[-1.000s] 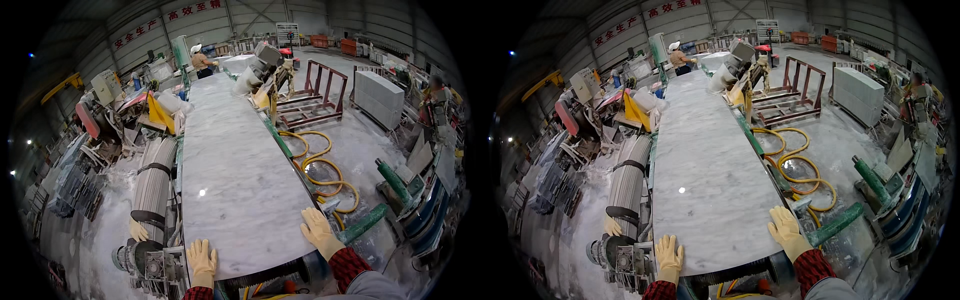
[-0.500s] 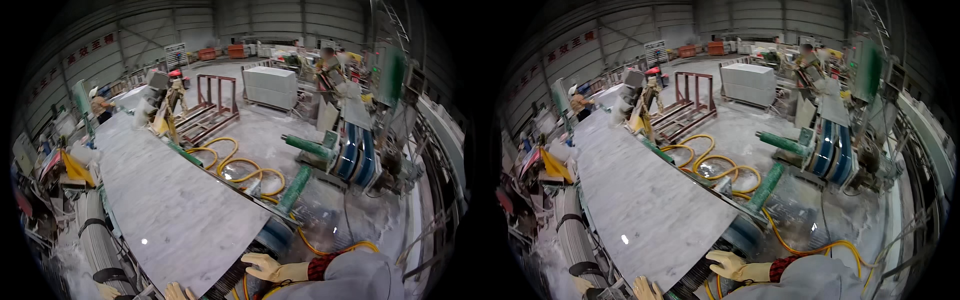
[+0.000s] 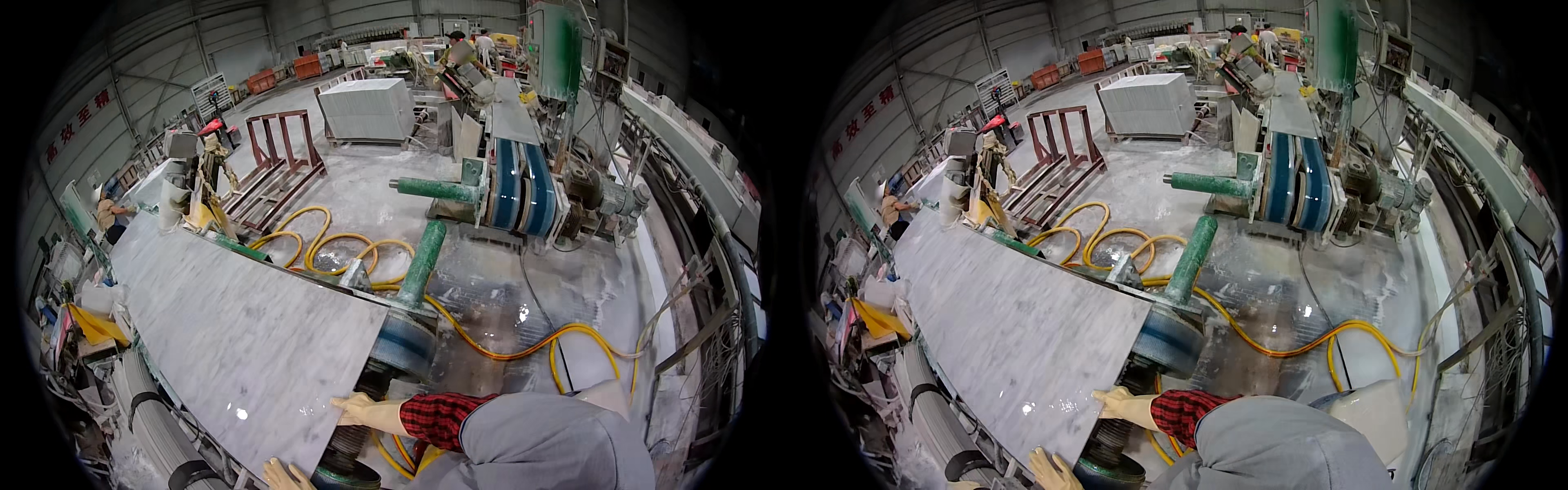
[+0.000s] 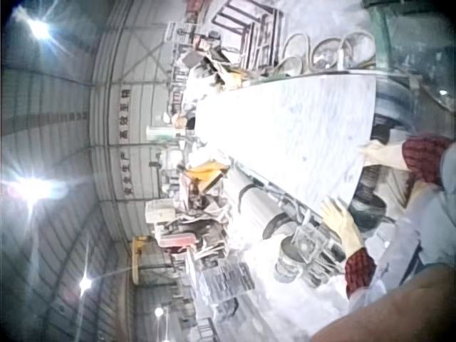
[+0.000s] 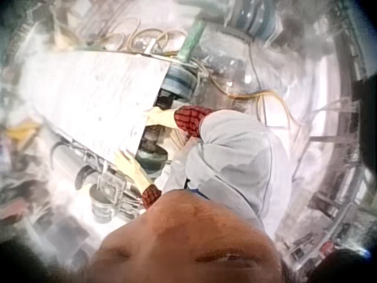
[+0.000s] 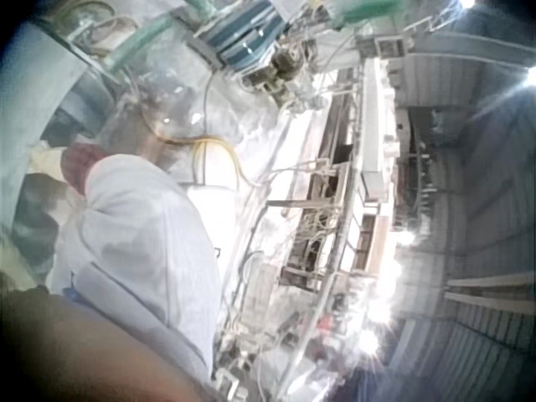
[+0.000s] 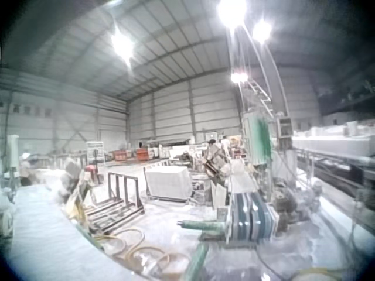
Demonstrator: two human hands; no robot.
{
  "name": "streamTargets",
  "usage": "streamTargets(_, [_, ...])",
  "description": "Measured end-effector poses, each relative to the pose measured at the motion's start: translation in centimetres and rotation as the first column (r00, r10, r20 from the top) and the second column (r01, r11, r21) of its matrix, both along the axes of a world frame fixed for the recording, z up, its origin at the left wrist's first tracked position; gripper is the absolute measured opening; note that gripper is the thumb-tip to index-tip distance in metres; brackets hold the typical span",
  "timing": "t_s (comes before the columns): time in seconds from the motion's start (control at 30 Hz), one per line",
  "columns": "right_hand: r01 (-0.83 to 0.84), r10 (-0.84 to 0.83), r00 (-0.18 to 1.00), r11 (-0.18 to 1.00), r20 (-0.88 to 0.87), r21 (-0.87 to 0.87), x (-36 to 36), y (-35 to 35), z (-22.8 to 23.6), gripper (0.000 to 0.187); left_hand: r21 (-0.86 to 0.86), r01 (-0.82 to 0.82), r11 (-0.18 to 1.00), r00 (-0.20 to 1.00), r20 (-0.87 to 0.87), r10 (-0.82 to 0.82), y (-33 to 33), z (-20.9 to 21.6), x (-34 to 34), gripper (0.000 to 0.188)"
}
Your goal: The person repeatedly feeds large rectangular stone slabs through a conveyor-fed polishing machine, guiding them with gloved hands and then stacking the finished pieces. The person handles the slabs one at a time, moving them from the machine to a nearby stack.
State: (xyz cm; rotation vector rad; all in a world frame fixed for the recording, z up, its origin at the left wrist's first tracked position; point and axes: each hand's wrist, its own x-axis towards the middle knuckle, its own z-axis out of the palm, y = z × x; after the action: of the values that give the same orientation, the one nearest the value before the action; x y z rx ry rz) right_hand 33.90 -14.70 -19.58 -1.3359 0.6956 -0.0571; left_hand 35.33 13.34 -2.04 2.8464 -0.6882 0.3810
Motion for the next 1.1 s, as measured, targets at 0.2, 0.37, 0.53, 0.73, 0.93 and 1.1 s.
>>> streamTargets(0.2, [-0.222,0.408,0.903,0.712,0.136,-0.666,-8.7,-1.0,2.5,0.058,0.010,0.048,0.999,0.993,0.105,-0.049,0.3,3.5,-6.5,0.045])
streamTargets(0.37, [-0.219,0.231,0.953,0.972,-0.198,0.080,-17.9,-1.0,7.8,0.065,0.050,0.145,0.988,0.978,-0.159,-0.136,3.0,2.1,-10.9,0.062])
streamTargets(0.53, [0.031,0.106,0.917,0.943,-0.385,0.332,-18.7,-1.2,15.7,0.061,-0.015,0.171,0.985,0.943,-0.287,-0.168,3.9,1.5,-6.4,0.065])
streamTargets(0.73, [0.121,-0.065,0.986,0.914,-0.156,0.388,-19.7,0.7,2.6,0.060,0.041,0.230,0.972,0.951,0.202,-0.233,1.6,1.2,3.2,0.054])
streamTargets(0.93, [-0.124,0.182,0.966,0.949,-0.183,0.290,-19.7,-0.7,2.0,0.045,-0.115,0.349,0.930,0.925,-0.113,-0.362,-5.8,5.7,11.3,0.053])
streamTargets(1.1, [-0.362,0.399,0.909,0.899,-0.123,0.245,-19.9,-1.8,-0.9,0.053,-0.062,0.132,0.989,0.830,-0.539,-0.144,-9.6,7.9,12.0,0.051])
